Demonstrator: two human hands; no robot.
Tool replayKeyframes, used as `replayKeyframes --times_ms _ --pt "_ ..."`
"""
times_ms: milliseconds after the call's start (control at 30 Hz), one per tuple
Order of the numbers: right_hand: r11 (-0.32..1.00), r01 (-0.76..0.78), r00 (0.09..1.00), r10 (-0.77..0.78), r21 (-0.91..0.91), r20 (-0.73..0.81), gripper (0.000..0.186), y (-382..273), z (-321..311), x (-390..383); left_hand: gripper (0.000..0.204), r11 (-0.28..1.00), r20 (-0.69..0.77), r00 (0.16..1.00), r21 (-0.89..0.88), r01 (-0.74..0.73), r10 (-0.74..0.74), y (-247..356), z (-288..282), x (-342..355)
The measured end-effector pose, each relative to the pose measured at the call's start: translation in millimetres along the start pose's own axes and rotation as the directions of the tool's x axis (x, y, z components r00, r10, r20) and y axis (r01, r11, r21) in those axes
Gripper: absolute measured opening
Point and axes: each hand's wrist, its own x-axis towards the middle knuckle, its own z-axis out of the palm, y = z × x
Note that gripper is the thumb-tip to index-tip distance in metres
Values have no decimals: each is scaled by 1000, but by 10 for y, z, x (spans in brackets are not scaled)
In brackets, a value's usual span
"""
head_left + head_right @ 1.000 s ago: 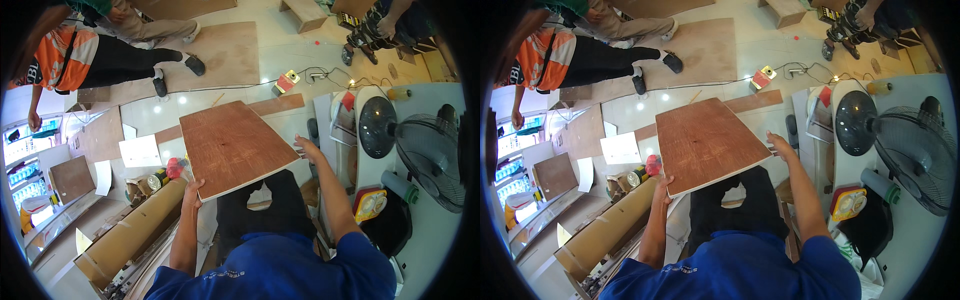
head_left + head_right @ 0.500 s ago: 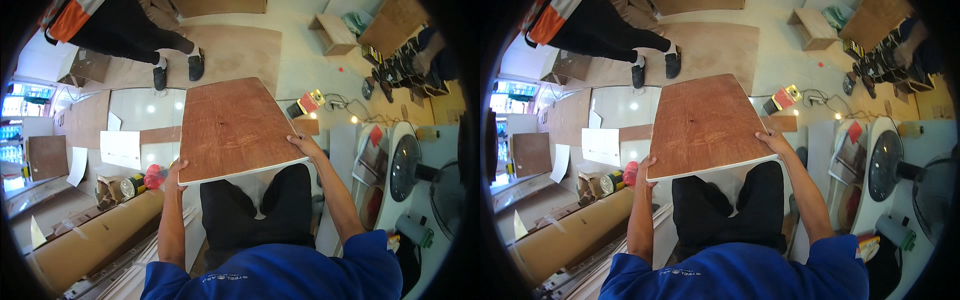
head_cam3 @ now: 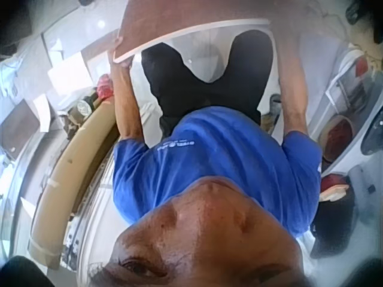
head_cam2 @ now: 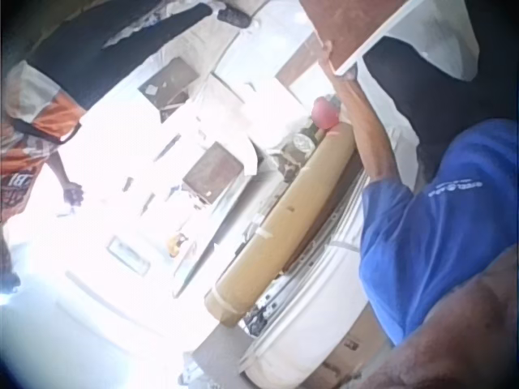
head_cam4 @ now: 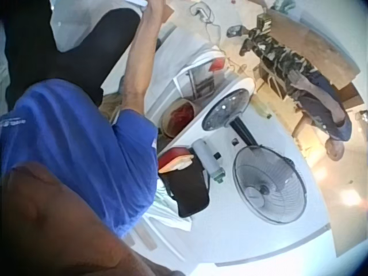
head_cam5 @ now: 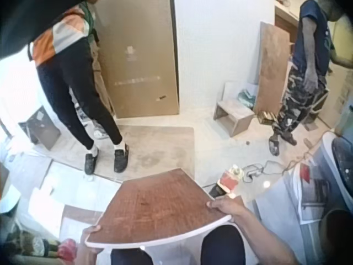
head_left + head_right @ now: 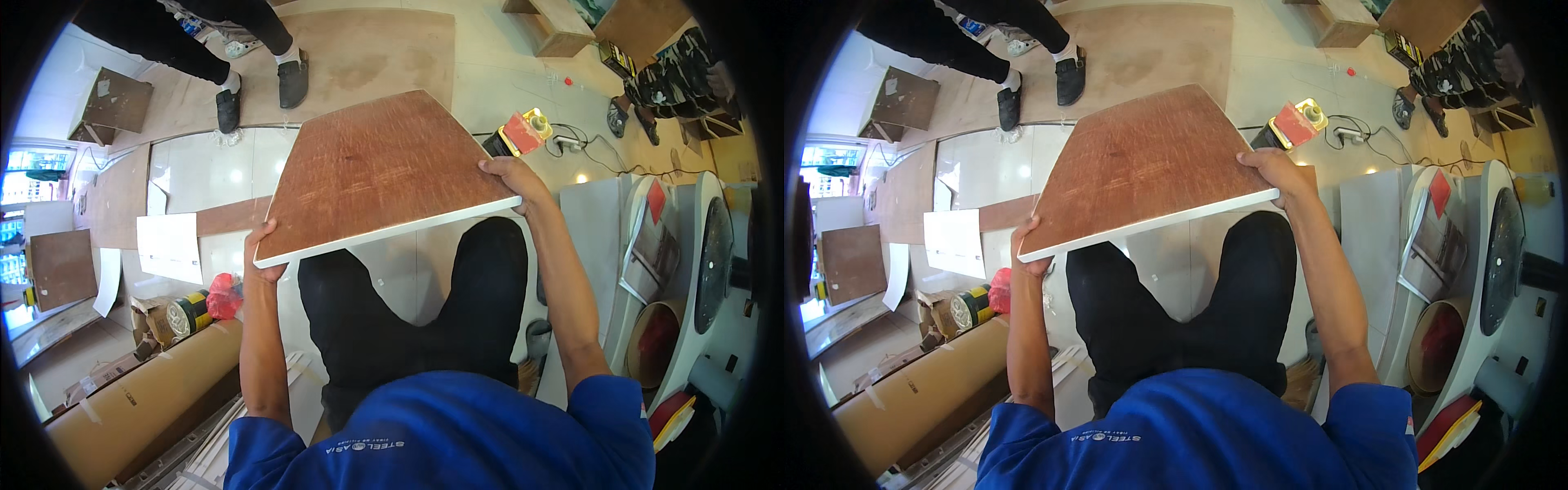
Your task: The person picks up a rectangular wood panel, pours a liquid finish onto it, and spreads the finish evenly using a red plastic card. The person continues to rub the finish into the surface and edges of the panel throughout the clip.
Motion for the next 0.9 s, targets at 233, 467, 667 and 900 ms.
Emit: replayKeyframes --times_ms 233,467,667,900 --pt "992 110 993 -113 60 41 17 -46 44 62 51 985 28 999 -170 35 -31 154 -10 140" --pt "978 157 987 -153 140 -44 22 112 -27 204 43 998 -17 1000 -61 -25 24 51 -118 204" --pt "982 103 983 -125 160 131 23 700 -152 178 43 994 -144 986 79 -71 82 -231 -399 35" --pt "982 188 968 -183 -11 171 49 1073 -340 88 42 974 -173 984 226 1 39 -533 -608 -246"
